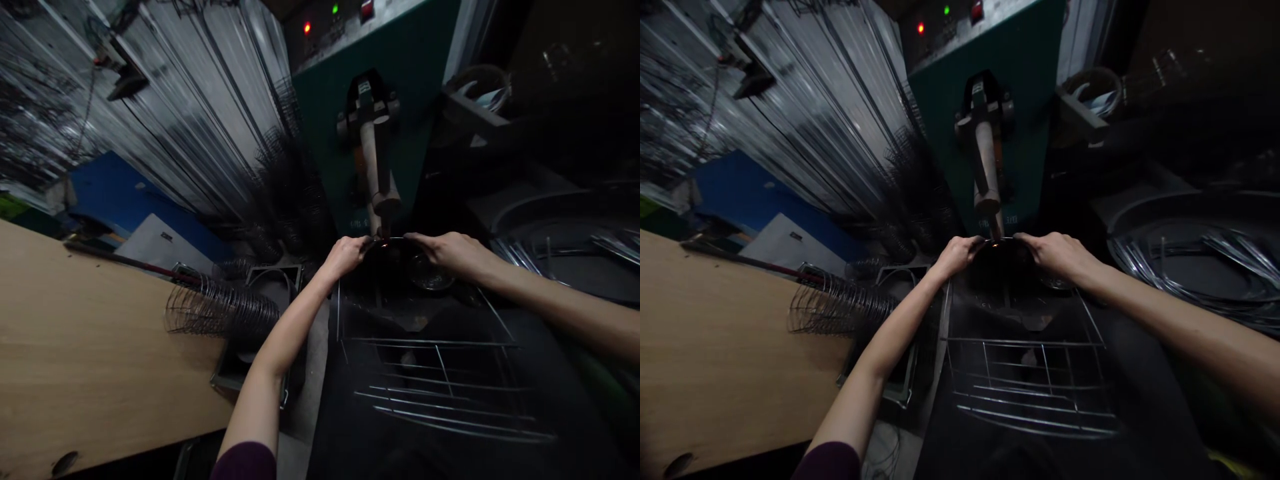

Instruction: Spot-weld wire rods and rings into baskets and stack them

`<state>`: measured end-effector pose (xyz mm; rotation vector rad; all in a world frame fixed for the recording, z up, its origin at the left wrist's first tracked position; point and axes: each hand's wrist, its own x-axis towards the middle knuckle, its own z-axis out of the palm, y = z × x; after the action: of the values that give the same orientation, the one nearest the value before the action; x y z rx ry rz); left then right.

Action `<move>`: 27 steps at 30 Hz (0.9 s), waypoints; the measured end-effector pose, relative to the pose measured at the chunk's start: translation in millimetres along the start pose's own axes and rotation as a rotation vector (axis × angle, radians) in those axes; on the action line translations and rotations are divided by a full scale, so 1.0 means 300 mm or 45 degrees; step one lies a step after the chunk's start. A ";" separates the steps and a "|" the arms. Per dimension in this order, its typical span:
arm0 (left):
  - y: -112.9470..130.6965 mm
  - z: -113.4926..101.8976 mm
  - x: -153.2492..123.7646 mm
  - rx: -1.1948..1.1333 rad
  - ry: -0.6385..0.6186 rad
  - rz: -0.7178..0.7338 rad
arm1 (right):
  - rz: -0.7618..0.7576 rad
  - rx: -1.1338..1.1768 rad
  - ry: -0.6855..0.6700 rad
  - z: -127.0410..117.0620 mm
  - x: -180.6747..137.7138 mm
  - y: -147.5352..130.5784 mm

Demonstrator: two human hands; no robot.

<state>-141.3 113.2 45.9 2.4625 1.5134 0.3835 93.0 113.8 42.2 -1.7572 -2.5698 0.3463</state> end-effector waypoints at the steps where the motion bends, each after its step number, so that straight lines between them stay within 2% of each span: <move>1: 0.001 0.000 0.000 -0.006 0.001 -0.004 | 0.001 0.007 0.011 0.002 -0.001 0.001; 6: 0.002 -0.015 -0.021 -0.077 -0.017 -0.031 | 0.041 -0.014 0.033 0.002 -0.003 -0.011; 10: -0.014 -0.021 -0.046 -0.081 0.035 -0.096 | 0.029 -0.016 0.036 -0.006 0.006 -0.036; 15: -0.029 -0.017 -0.052 -0.112 0.048 -0.085 | 0.019 -0.010 0.033 -0.018 0.008 -0.052; 20: -0.020 -0.019 -0.047 -0.085 0.077 -0.101 | -0.032 0.020 0.041 -0.022 0.004 -0.039; 27: 0.005 -0.015 -0.027 -0.052 0.030 -0.121 | 0.051 0.032 0.011 -0.020 0.007 -0.024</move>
<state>-145.1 105.5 49.7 2.3523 1.6088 0.4233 86.4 114.2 49.1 -1.8005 -2.5163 0.3694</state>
